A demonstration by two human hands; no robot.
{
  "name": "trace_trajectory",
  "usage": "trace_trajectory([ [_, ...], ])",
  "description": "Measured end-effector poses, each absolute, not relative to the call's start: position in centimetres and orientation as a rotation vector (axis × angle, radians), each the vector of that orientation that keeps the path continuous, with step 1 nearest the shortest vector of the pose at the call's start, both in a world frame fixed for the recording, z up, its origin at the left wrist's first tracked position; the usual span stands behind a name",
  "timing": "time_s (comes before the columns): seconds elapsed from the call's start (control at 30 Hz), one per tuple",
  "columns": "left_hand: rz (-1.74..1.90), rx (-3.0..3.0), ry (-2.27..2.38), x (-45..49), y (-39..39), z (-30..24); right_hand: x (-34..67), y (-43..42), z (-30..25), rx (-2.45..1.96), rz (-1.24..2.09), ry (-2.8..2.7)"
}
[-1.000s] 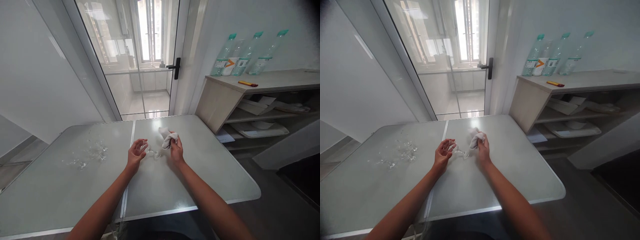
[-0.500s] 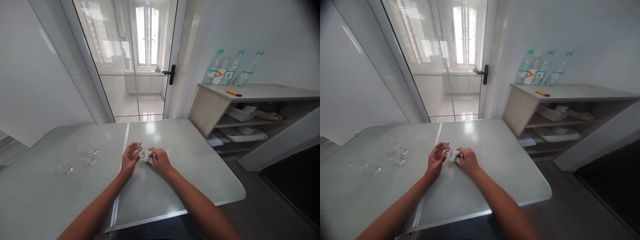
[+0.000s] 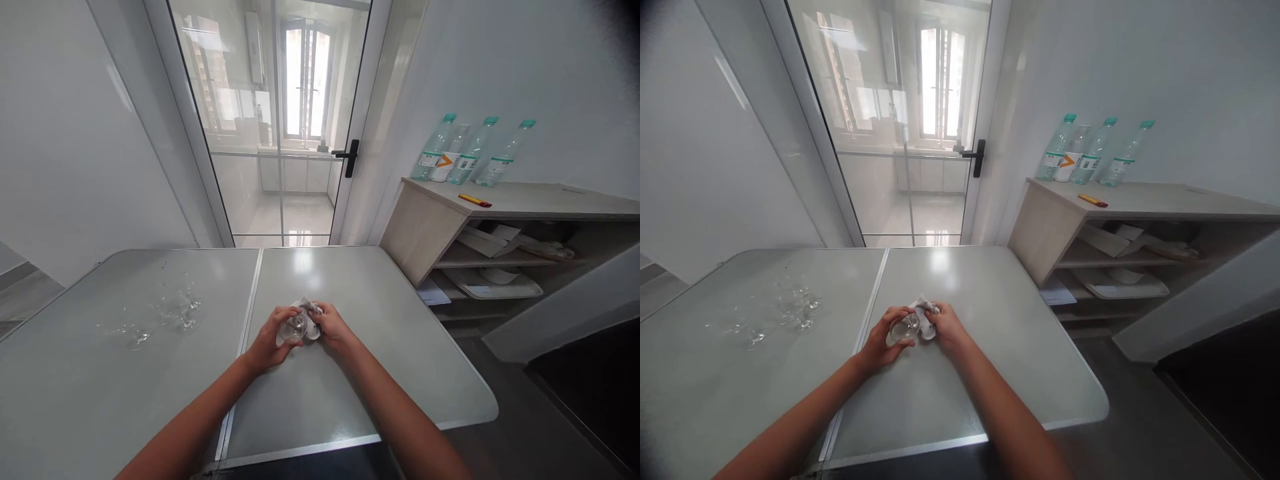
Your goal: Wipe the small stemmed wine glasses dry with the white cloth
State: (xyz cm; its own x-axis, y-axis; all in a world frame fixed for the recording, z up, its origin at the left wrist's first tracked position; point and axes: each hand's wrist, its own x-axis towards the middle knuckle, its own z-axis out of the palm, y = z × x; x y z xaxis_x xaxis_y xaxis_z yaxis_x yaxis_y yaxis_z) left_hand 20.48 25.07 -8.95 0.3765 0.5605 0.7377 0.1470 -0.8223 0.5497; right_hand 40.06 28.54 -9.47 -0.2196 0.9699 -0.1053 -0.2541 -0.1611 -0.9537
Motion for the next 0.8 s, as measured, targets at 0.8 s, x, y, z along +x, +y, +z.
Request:
trace_trajectory([
  [0.8,1.511,2.12,0.618,20.41,25.02,-8.12,40.39,28.54,-9.84,-0.887,1.686,-1.051],
])
